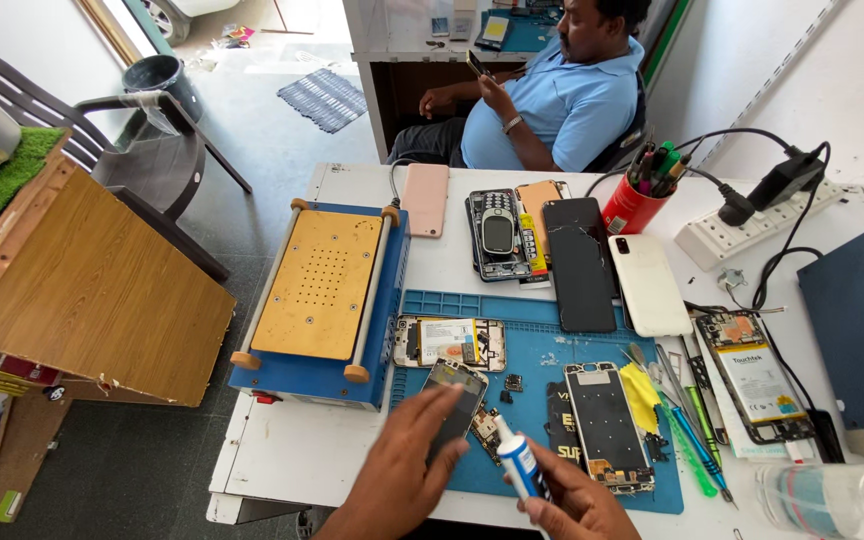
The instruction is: The person cleans a disassembled smartphone frame with a brush and wipes its screen with a yellow cloth, then uses a spudger to press and align the display flex connector on the phone. They then apply T-7000 adhesive around the edge of the phone frame from a tube.
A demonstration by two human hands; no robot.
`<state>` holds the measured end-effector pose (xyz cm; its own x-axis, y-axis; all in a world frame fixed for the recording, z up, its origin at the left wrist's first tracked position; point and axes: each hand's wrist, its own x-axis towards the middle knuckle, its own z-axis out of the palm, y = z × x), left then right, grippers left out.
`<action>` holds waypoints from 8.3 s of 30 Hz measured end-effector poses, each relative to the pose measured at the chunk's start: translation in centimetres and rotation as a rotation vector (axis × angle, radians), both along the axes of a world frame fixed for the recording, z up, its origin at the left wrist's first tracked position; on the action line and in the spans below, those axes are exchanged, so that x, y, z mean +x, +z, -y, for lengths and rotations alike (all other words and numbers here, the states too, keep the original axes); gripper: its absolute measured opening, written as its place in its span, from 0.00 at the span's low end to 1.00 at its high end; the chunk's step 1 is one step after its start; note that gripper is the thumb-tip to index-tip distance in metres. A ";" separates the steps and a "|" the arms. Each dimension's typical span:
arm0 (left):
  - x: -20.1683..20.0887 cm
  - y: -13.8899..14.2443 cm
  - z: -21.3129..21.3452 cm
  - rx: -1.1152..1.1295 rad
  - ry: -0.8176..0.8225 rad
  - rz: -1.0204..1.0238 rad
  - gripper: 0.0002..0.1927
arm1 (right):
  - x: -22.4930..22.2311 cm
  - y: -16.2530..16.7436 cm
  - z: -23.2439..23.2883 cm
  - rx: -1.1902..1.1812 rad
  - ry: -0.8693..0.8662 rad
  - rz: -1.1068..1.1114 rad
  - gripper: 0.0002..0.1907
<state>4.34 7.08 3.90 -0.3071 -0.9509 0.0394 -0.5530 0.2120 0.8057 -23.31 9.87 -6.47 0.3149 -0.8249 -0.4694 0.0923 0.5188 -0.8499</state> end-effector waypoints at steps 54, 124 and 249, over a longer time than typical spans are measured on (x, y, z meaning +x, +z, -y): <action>-1.8 -4.7 -1.5 -0.583 -0.046 -0.076 0.07 | 3.4 3.9 -1.9 -0.148 -0.456 0.510 0.36; -1.9 -1.4 1.0 -0.058 0.228 0.474 0.45 | -5.0 1.6 -2.4 -0.262 -0.708 0.620 0.40; -4.2 -6.1 7.4 0.898 -0.424 -1.516 0.41 | 4.9 4.9 3.1 -1.102 -0.320 -0.270 0.23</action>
<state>0.11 -0.34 -2.23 -0.6977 -0.7138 0.0603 0.6602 -0.6080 0.4410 -18.42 6.75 -1.56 0.0197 -0.8501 0.5263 -0.1663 -0.5219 -0.8367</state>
